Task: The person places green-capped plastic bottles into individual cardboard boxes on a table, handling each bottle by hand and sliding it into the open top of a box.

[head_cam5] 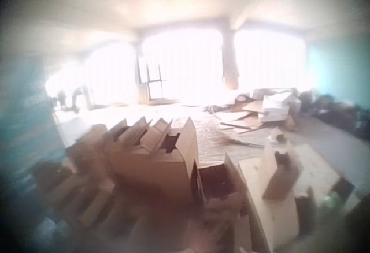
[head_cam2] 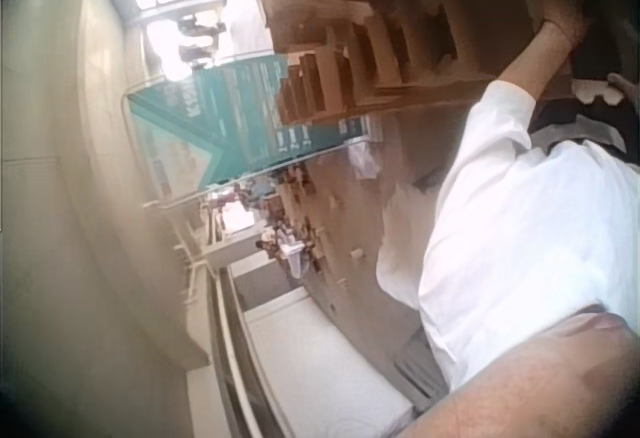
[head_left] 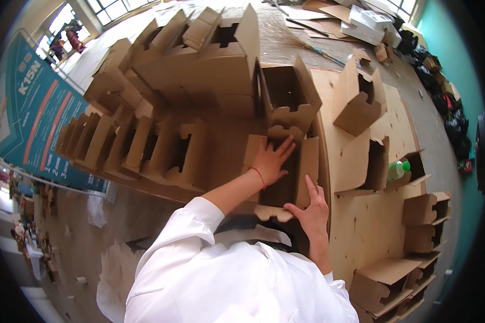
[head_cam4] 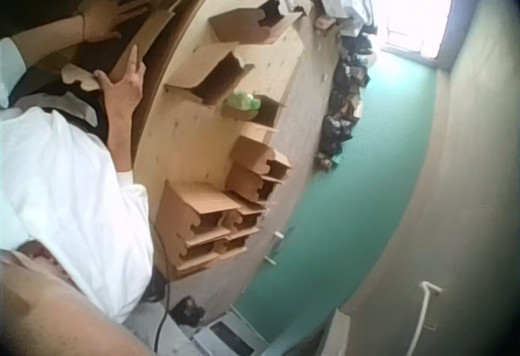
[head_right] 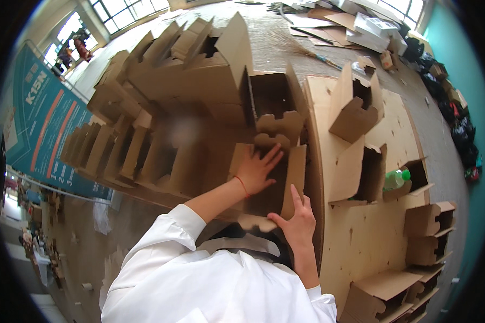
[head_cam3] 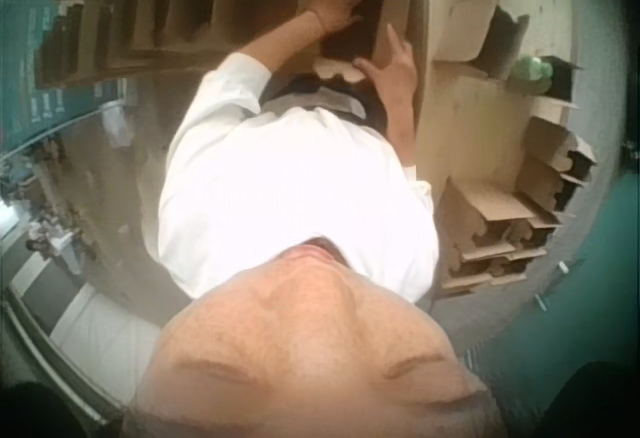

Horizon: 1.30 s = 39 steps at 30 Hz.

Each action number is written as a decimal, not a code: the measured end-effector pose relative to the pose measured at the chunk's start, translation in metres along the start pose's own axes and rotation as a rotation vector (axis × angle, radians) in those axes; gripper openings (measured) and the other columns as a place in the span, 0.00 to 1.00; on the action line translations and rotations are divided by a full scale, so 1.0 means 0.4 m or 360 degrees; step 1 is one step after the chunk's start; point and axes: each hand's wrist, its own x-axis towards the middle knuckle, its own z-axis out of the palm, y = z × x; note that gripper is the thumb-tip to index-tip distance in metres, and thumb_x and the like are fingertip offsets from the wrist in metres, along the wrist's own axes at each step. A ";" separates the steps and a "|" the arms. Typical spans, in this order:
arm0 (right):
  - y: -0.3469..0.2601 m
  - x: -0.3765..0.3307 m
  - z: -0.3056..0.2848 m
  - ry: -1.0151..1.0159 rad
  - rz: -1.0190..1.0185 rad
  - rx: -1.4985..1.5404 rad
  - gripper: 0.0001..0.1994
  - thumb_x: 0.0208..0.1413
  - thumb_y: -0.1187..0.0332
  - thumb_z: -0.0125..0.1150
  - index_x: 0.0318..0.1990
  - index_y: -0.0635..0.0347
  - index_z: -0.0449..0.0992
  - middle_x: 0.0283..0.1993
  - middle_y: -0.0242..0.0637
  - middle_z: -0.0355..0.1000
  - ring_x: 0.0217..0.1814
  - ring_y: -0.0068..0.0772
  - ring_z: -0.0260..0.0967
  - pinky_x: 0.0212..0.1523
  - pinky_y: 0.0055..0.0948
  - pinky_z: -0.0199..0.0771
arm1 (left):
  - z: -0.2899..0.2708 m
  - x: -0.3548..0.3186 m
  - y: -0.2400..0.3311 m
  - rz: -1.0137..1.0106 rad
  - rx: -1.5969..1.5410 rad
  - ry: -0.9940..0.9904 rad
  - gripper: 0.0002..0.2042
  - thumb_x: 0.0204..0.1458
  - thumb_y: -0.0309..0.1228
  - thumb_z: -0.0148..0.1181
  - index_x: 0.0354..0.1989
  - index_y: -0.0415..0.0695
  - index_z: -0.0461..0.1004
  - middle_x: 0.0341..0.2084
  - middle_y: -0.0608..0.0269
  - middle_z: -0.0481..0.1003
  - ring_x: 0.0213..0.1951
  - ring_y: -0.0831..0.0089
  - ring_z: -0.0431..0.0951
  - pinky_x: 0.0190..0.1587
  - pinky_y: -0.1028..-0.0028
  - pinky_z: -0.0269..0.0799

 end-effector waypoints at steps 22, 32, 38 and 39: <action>-0.023 -0.017 -0.034 -0.0272 0.0216 0.0089 0.53 0.32 0.72 0.78 0.70 0.45 0.53 0.65 0.58 0.59 0.66 0.56 0.59 0.63 0.42 0.64 | -0.244 -0.445 -0.330 -0.0833 -0.0682 -0.0314 0.20 0.64 0.39 0.40 0.59 0.41 0.66 0.50 0.51 0.74 0.57 0.56 0.69 0.68 0.57 0.47; -0.007 -0.017 -0.034 -0.0241 0.0065 -0.0061 0.54 0.31 0.61 0.80 0.70 0.48 0.54 0.59 0.66 0.63 0.59 0.61 0.65 0.56 0.43 0.69 | -0.146 -0.520 -0.374 -0.0551 -0.0256 -0.0415 0.09 0.52 0.28 0.50 0.40 0.45 0.74 0.33 0.56 0.77 0.46 0.57 0.74 0.54 0.60 0.66; 0.008 -0.023 -0.014 -0.0103 -0.0051 -0.0148 0.53 0.29 0.60 0.80 0.68 0.53 0.57 0.54 0.60 0.69 0.55 0.57 0.68 0.55 0.43 0.68 | -0.248 -0.490 -0.390 -0.0732 -0.0344 -0.0364 0.06 0.53 0.30 0.52 0.34 0.43 0.73 0.27 0.53 0.78 0.38 0.51 0.77 0.42 0.59 0.71; 0.011 -0.022 -0.012 -0.0087 -0.0085 -0.0165 0.52 0.29 0.60 0.80 0.68 0.53 0.58 0.53 0.58 0.69 0.54 0.56 0.68 0.56 0.43 0.67 | -0.295 -0.469 -0.377 -0.0769 -0.0361 -0.0489 0.07 0.56 0.30 0.50 0.37 0.42 0.73 0.26 0.56 0.79 0.35 0.54 0.78 0.41 0.62 0.71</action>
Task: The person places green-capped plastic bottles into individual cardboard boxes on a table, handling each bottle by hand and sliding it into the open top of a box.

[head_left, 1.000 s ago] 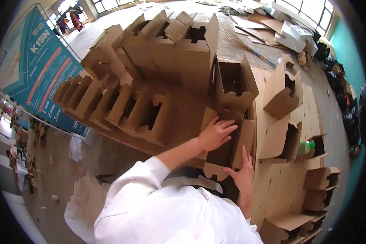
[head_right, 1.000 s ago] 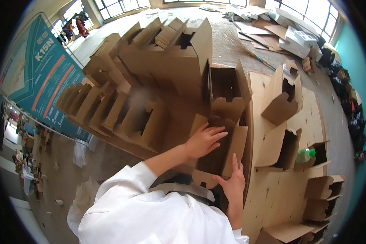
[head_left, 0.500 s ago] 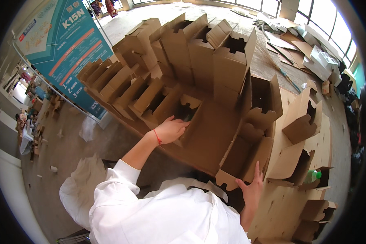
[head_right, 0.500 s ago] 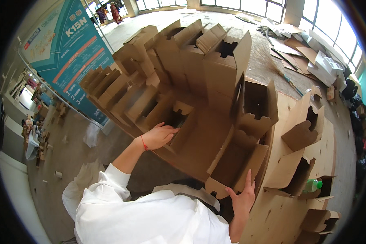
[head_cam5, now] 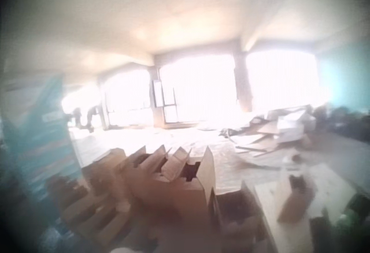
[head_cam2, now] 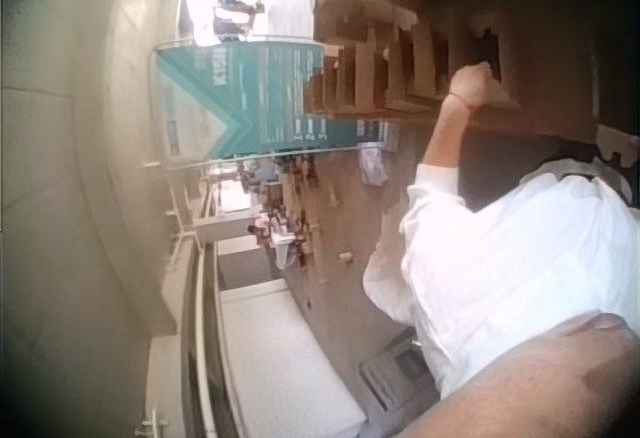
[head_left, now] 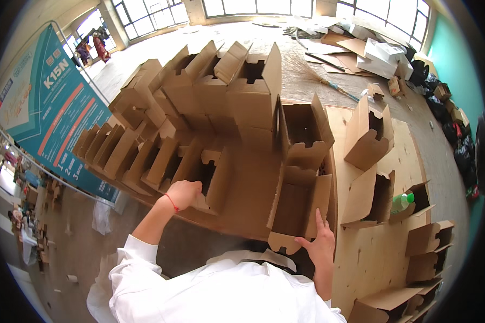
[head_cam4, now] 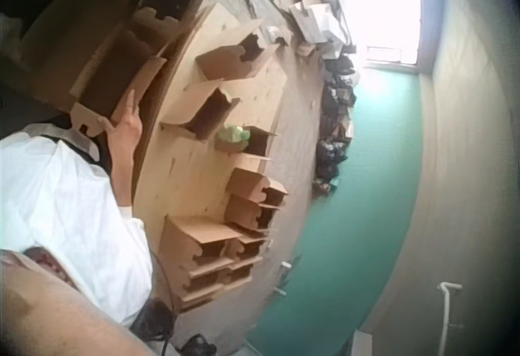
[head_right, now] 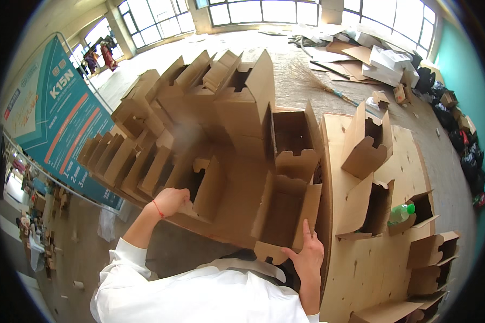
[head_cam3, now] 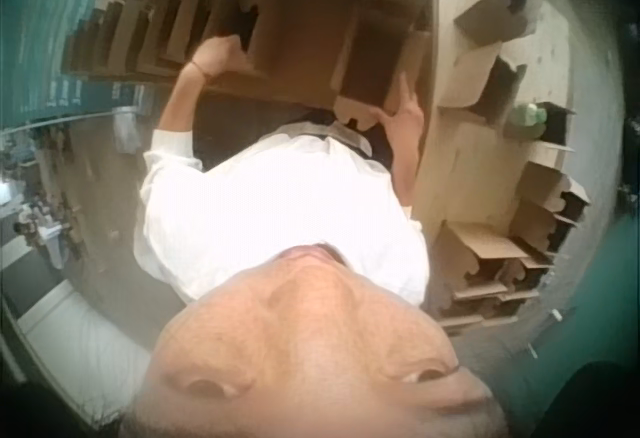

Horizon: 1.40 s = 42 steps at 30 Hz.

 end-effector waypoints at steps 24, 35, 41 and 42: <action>0.005 -0.002 0.002 -0.0031 0.0008 -0.0044 0.53 0.31 0.54 0.79 0.69 0.53 0.57 0.55 0.58 0.69 0.58 0.53 0.67 0.64 0.43 0.61 | 0.390 0.282 -0.204 -0.0149 -0.0307 -0.0722 0.18 0.55 0.30 0.51 0.54 0.39 0.69 0.37 0.50 0.78 0.31 0.64 0.78 0.27 0.67 0.72; -0.003 0.007 -0.004 -0.0138 0.0103 -0.0046 0.52 0.32 0.53 0.79 0.69 0.49 0.56 0.58 0.66 0.65 0.57 0.57 0.68 0.57 0.41 0.70 | 0.177 0.135 -0.097 -0.0851 -0.2034 -0.0007 0.19 0.56 0.36 0.55 0.54 0.40 0.66 0.34 0.49 0.76 0.22 0.67 0.75 0.20 0.74 0.71; -0.019 0.007 -0.020 -0.0126 0.0089 -0.0068 0.52 0.33 0.53 0.79 0.69 0.52 0.56 0.55 0.65 0.67 0.55 0.55 0.70 0.55 0.41 0.71 | 0.080 -0.035 -0.099 -0.0567 -0.2812 -0.0061 0.19 0.56 0.38 0.55 0.54 0.45 0.63 0.27 0.54 0.73 0.18 0.74 0.68 0.17 0.81 0.64; -0.018 0.005 -0.017 -0.0101 0.0069 -0.0067 0.52 0.33 0.53 0.79 0.69 0.52 0.56 0.55 0.65 0.67 0.54 0.56 0.70 0.55 0.41 0.71 | 0.052 -0.077 -0.081 -0.0389 -0.2854 0.0008 0.21 0.57 0.37 0.55 0.57 0.46 0.62 0.28 0.54 0.73 0.19 0.74 0.69 0.17 0.82 0.63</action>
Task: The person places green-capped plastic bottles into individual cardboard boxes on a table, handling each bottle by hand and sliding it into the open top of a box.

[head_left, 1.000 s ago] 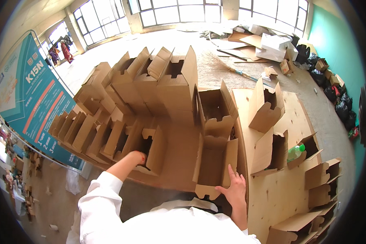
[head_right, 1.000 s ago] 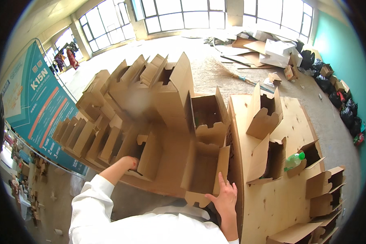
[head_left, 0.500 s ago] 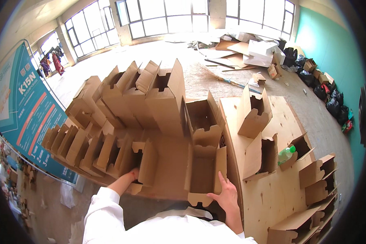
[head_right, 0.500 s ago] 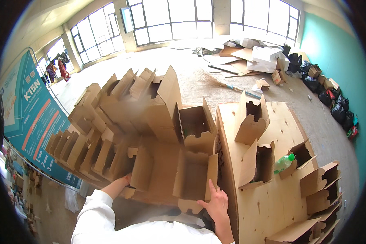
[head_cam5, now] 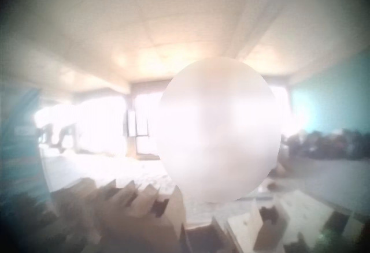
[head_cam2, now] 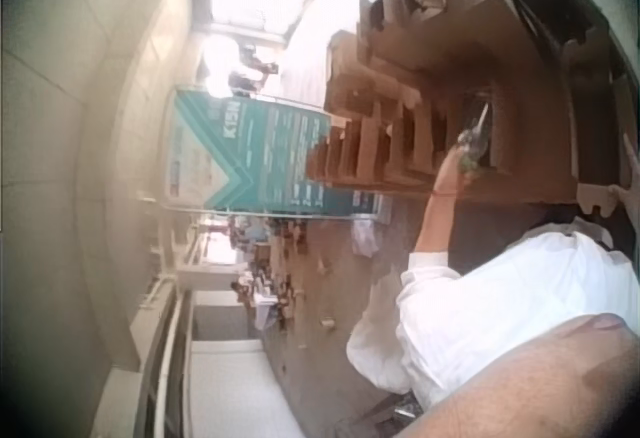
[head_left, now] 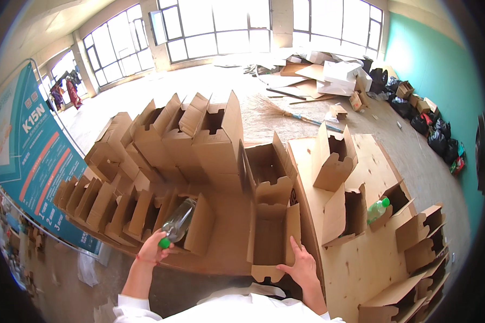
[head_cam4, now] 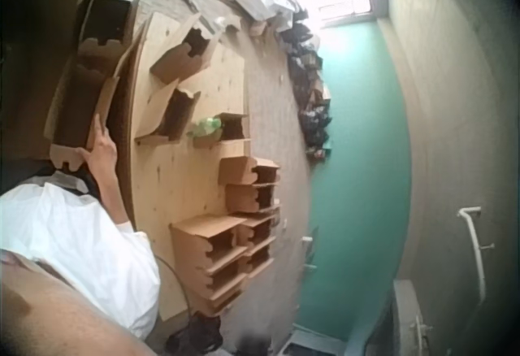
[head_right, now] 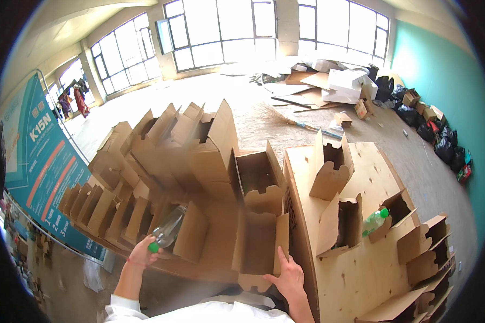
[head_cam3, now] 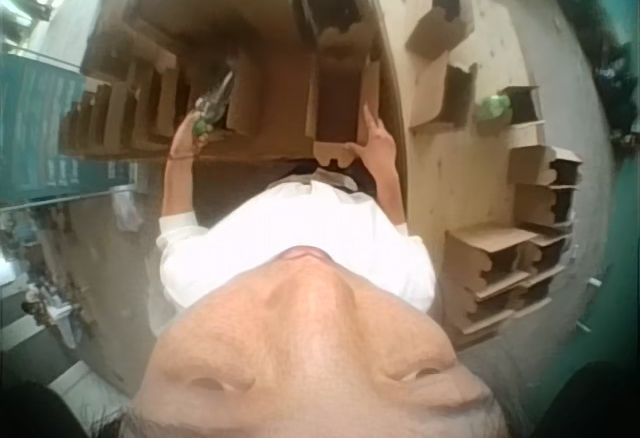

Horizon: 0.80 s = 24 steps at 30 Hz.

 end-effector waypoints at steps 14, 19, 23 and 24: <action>-0.009 0.001 -0.009 0.0014 -0.0063 0.0015 0.50 0.34 0.58 0.78 0.68 0.56 0.57 0.55 0.57 0.68 0.53 0.53 0.71 0.53 0.40 0.72 | 0.440 -0.095 -0.122 -0.0687 -0.0603 -0.1148 0.25 0.60 0.37 0.51 0.64 0.44 0.54 0.38 0.54 0.69 0.30 0.74 0.67 0.31 0.82 0.66; 0.005 -0.004 0.008 0.0041 -0.0037 -0.0017 0.49 0.35 0.58 0.78 0.67 0.56 0.58 0.55 0.58 0.68 0.53 0.52 0.71 0.53 0.41 0.72 | 0.530 0.026 -0.217 -0.1005 -0.0726 -0.0871 0.14 0.63 0.30 0.49 0.53 0.40 0.59 0.40 0.52 0.68 0.38 0.66 0.72 0.40 0.74 0.74; -0.011 -0.007 0.008 0.0103 -0.0157 -0.0037 0.45 0.37 0.60 0.76 0.65 0.60 0.60 0.50 0.57 0.70 0.50 0.53 0.72 0.51 0.39 0.73 | 0.579 0.143 -0.300 -0.0805 -0.0443 -0.0528 0.16 0.61 0.25 0.51 0.53 0.42 0.52 0.43 0.50 0.66 0.44 0.62 0.73 0.47 0.65 0.76; -0.022 -0.005 0.003 0.0043 -0.0155 -0.0016 0.44 0.38 0.61 0.76 0.65 0.62 0.60 0.49 0.56 0.71 0.49 0.52 0.72 0.49 0.39 0.74 | 0.568 0.184 -0.336 -0.0777 -0.0361 -0.0490 0.17 0.61 0.24 0.50 0.54 0.42 0.51 0.44 0.50 0.66 0.44 0.61 0.73 0.47 0.64 0.76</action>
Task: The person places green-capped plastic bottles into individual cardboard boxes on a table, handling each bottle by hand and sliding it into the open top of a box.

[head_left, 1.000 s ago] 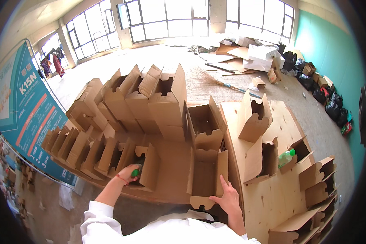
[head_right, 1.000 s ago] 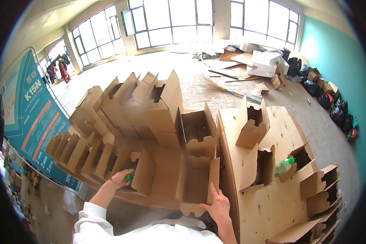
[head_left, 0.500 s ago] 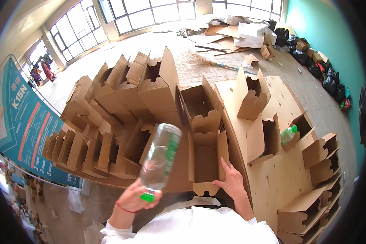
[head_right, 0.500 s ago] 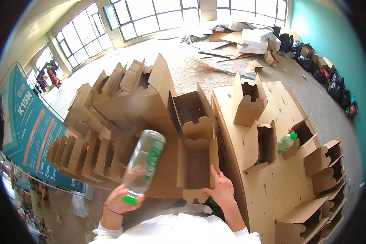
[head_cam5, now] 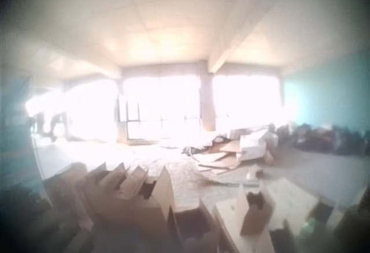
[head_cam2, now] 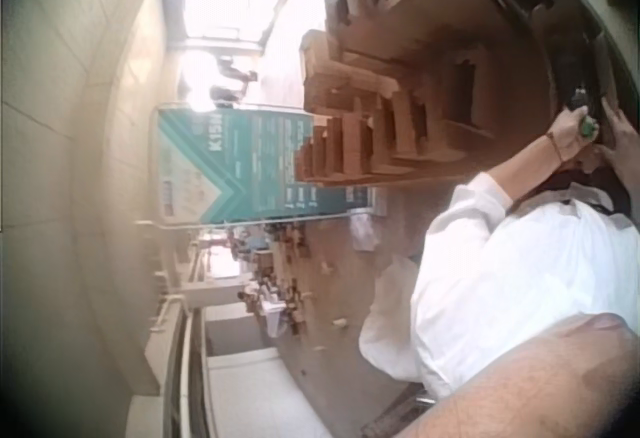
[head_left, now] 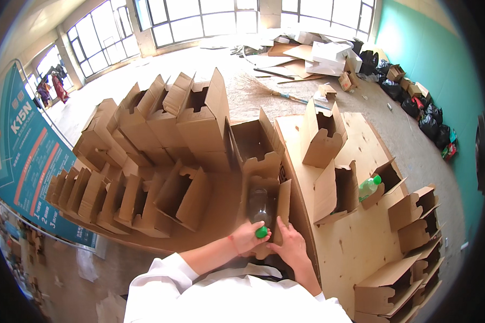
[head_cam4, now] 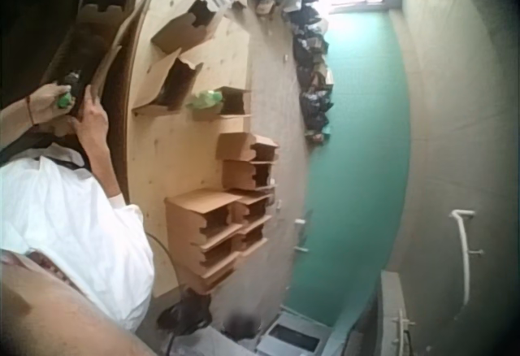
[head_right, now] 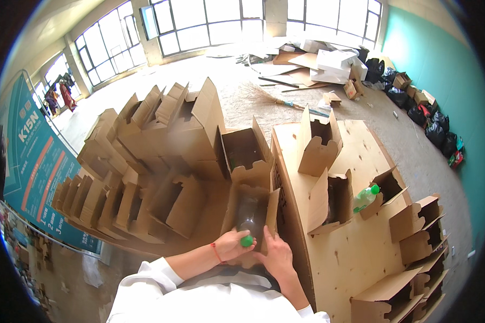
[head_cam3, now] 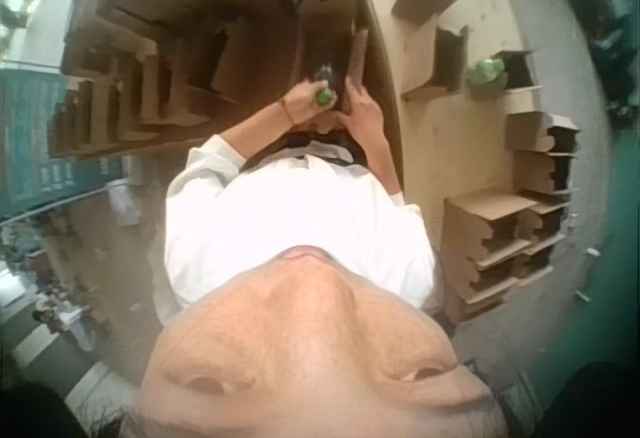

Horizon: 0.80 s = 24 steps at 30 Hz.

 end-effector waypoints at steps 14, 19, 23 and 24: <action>0.010 -0.018 -0.008 -0.0152 -0.0145 -0.0082 0.50 0.30 0.54 0.79 0.64 0.62 0.61 0.53 0.58 0.67 0.53 0.53 0.69 0.53 0.43 0.70 | 0.023 -0.139 -0.001 0.0959 0.2719 -0.0269 0.21 0.63 0.37 0.42 0.62 0.40 0.61 0.63 0.51 0.62 0.63 0.61 0.63 0.66 0.55 0.54; 0.008 -0.019 0.005 0.0004 -0.0286 -0.0137 0.45 0.30 0.53 0.79 0.61 0.57 0.66 0.55 0.56 0.66 0.53 0.53 0.68 0.53 0.43 0.70 | 0.035 -0.115 -0.008 0.0375 0.3647 -0.0086 0.21 0.62 0.42 0.40 0.53 0.41 0.71 0.55 0.52 0.70 0.56 0.61 0.70 0.66 0.56 0.53; 0.009 -0.019 0.001 -0.0011 -0.0233 -0.0020 0.43 0.31 0.52 0.78 0.59 0.57 0.69 0.58 0.56 0.63 0.55 0.53 0.67 0.55 0.43 0.69 | -0.032 -0.149 -0.031 0.1959 0.2652 0.0091 0.15 0.50 0.23 0.53 0.47 0.42 0.76 0.52 0.55 0.71 0.52 0.58 0.72 0.63 0.59 0.60; 0.010 -0.020 0.004 0.0075 -0.0288 -0.0041 0.42 0.32 0.53 0.78 0.59 0.57 0.69 0.59 0.56 0.62 0.56 0.53 0.67 0.55 0.43 0.69 | -0.037 -0.169 -0.017 0.2045 0.2504 0.0226 0.17 0.47 0.21 0.53 0.47 0.43 0.76 0.53 0.52 0.70 0.54 0.55 0.70 0.62 0.59 0.61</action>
